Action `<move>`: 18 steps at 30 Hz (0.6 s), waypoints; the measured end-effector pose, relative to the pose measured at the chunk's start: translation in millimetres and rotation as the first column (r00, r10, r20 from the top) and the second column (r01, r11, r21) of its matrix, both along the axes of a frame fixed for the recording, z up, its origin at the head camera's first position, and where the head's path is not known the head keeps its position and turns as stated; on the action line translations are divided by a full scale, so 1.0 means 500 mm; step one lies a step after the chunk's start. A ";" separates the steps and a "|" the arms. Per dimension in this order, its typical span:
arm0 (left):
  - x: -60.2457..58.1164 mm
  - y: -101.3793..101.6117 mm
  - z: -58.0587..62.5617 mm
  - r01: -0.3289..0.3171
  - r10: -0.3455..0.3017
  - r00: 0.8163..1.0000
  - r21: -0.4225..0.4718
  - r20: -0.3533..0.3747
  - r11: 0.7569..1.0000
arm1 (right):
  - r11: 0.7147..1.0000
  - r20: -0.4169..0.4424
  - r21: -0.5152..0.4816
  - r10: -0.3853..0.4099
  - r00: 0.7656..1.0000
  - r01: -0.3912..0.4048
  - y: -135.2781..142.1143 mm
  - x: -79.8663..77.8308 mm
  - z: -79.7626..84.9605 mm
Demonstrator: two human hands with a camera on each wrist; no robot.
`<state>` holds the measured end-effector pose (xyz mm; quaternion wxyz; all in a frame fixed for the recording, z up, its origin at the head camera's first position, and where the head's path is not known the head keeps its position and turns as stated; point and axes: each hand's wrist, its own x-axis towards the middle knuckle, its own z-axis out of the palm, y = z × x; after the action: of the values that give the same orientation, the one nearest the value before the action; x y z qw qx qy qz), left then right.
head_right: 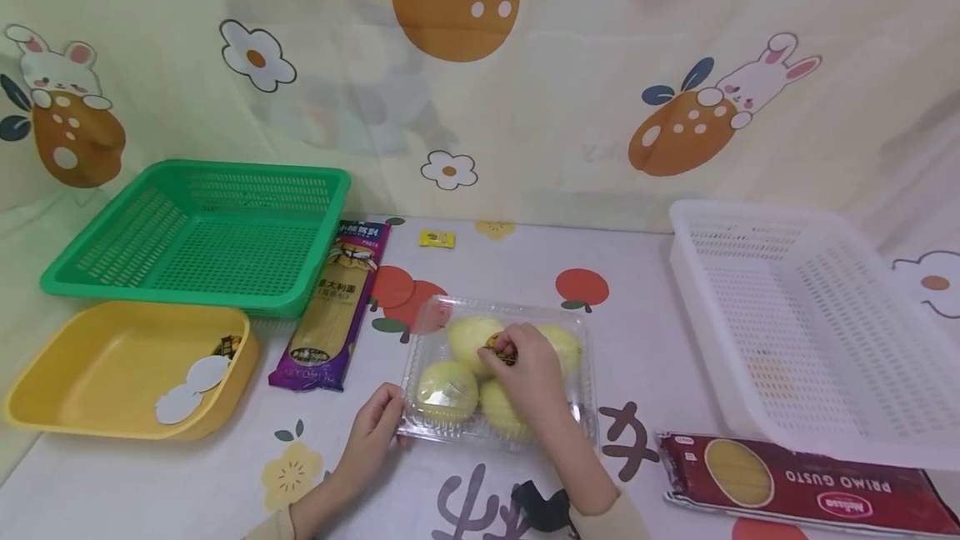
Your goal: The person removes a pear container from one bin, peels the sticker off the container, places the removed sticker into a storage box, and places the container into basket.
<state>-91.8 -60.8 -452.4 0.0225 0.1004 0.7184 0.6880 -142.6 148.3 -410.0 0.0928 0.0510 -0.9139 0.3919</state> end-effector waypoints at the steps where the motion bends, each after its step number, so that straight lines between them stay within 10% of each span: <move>1: 0.000 0.000 0.001 -0.001 0.001 1.000 -0.002 0.000 1.000 | 1.000 -0.009 -0.005 0.000 1.000 0.000 0.001 0.000 0.000; 18: 0.003 0.004 0.002 -0.007 0.007 1.000 0.006 -0.006 1.000 | 1.000 -0.024 -0.016 0.001 1.000 -0.001 0.003 0.006 0.001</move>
<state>-90.3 -59.0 -451.4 0.0175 0.0999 0.7169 0.6898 -139.6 150.0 -409.6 0.1042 0.0554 -0.9095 0.3987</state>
